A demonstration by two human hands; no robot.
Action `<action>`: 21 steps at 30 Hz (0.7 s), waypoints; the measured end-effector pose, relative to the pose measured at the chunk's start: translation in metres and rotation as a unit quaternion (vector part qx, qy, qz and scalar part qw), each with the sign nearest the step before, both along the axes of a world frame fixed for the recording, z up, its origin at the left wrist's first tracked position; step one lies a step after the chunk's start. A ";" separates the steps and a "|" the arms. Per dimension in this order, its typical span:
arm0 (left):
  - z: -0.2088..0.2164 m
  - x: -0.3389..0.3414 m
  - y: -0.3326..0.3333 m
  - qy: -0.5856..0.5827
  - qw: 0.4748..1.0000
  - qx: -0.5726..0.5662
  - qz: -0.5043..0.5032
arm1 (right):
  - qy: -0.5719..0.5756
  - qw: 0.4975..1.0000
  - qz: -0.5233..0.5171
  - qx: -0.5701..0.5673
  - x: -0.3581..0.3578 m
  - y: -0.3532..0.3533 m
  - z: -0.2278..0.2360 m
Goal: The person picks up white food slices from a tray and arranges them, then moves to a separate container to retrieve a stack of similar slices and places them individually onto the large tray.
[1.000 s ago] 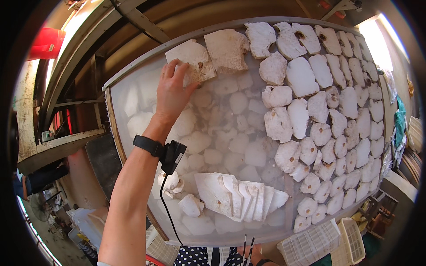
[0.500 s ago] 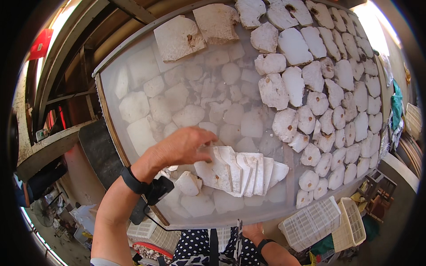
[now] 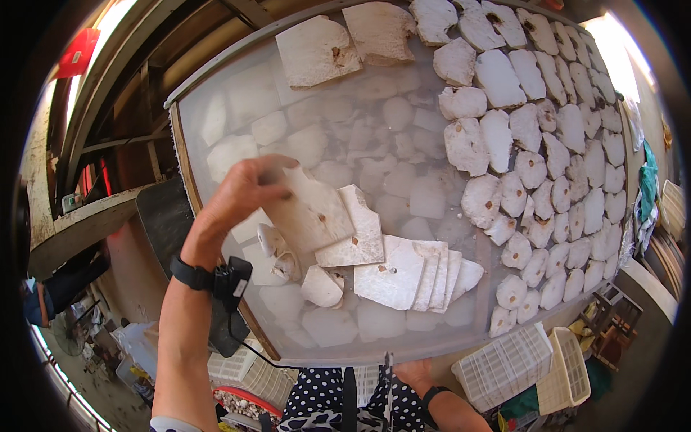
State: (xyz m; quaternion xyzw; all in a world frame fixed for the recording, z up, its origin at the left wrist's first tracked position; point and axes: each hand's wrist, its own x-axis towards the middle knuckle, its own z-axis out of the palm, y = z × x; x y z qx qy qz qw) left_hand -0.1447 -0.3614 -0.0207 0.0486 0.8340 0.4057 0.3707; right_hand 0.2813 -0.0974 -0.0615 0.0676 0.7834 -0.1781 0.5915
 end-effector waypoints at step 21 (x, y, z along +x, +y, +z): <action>-0.049 -0.023 -0.028 0.422 0.881 -0.184 0.108 | 0.302 0.948 0.097 -0.040 0.072 0.012 -0.040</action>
